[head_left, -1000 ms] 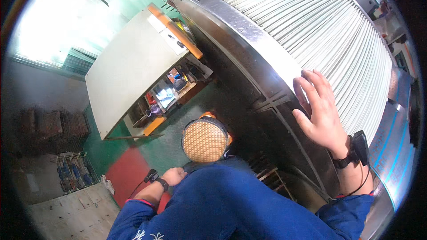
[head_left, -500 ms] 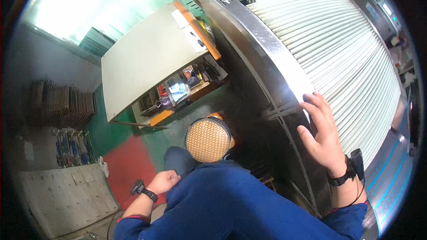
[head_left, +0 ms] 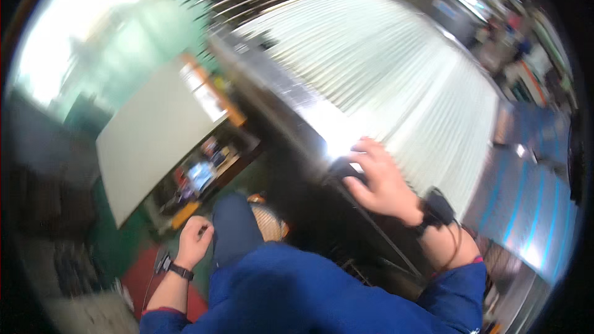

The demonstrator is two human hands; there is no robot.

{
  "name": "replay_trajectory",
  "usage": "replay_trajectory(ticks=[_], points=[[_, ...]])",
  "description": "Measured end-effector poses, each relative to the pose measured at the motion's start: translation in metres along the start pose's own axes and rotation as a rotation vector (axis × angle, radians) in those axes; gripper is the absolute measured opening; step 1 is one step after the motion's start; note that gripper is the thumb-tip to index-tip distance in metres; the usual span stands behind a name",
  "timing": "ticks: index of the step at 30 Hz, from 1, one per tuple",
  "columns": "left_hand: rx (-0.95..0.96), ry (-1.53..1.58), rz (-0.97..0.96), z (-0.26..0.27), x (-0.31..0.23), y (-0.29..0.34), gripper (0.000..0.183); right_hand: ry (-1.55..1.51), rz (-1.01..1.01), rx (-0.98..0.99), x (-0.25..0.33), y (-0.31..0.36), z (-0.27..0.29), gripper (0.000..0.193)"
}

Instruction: Inspecting large printed circuit board panels as they move off a conveyor belt and placing them onto a stacking table.

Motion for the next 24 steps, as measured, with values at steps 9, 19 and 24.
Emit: replay_trajectory(ticks=[9, 19, 24], points=[[0.072, 0.433, -0.768, -0.094, -0.195, -0.195, 0.019, 0.016, -0.063, -0.428, 0.012, 0.016, 0.015, 0.047], [0.222, 0.019, -1.106, -0.182, -0.309, -0.243, 0.032, 0.304, -0.555, -1.563, 0.083, 0.29, 0.176, 0.041], [0.208, 0.078, -1.134, -0.181, -0.303, -0.244, 0.031, -0.141, -0.812, -2.283, 0.052, 0.386, 0.217, 0.042]])
Point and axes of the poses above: each hand's wrist, its own y-axis away from the middle knuckle, its own z-axis out of the back of the hand, x = y × z, the point moved 2 cm from there along -y, towards the middle knuckle, and after that the axes turned 6 degrees about -x, right-handed, at the moved point
